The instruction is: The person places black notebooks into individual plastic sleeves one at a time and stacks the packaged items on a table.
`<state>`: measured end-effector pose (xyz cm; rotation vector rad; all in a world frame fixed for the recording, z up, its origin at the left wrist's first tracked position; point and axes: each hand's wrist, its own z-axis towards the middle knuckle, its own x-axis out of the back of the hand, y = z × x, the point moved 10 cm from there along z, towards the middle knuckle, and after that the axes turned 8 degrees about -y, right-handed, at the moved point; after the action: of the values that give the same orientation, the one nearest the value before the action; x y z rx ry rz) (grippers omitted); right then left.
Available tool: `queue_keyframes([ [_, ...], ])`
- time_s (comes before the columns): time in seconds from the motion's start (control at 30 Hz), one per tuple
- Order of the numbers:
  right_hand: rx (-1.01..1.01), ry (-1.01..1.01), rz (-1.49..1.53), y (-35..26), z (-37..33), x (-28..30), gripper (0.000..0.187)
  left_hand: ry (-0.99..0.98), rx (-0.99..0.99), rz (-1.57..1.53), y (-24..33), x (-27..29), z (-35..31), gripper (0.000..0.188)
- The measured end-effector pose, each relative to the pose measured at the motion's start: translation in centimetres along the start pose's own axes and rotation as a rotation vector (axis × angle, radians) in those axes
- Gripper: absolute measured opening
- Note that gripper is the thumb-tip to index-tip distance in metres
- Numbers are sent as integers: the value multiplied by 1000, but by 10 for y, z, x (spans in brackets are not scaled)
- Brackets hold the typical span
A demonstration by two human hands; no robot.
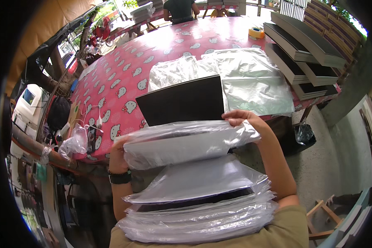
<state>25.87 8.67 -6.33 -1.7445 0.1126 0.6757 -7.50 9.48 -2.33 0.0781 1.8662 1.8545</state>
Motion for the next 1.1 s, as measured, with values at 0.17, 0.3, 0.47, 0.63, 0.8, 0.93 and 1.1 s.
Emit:
queue_keyframes([
  [0.17,-13,77,146,78,-28,40,21,-12,340,66,-130,60,-20,29],
  [0.3,-192,265,-303,188,-19,118,15,-185,421,500,-222,84,-27,26],
  [0.47,145,618,-1021,217,-11,150,17,64,369,868,-365,164,-38,36],
  [0.63,252,674,-1080,147,-21,124,16,440,380,732,-366,238,-66,31],
  [0.8,562,621,-1229,-19,-39,35,14,539,146,317,-186,142,-48,20],
  [0.93,524,535,-1845,-17,-1,44,12,465,19,318,-140,111,-21,16],
  [1.1,225,408,-1690,-19,19,90,9,342,77,434,-149,99,-23,17],
])
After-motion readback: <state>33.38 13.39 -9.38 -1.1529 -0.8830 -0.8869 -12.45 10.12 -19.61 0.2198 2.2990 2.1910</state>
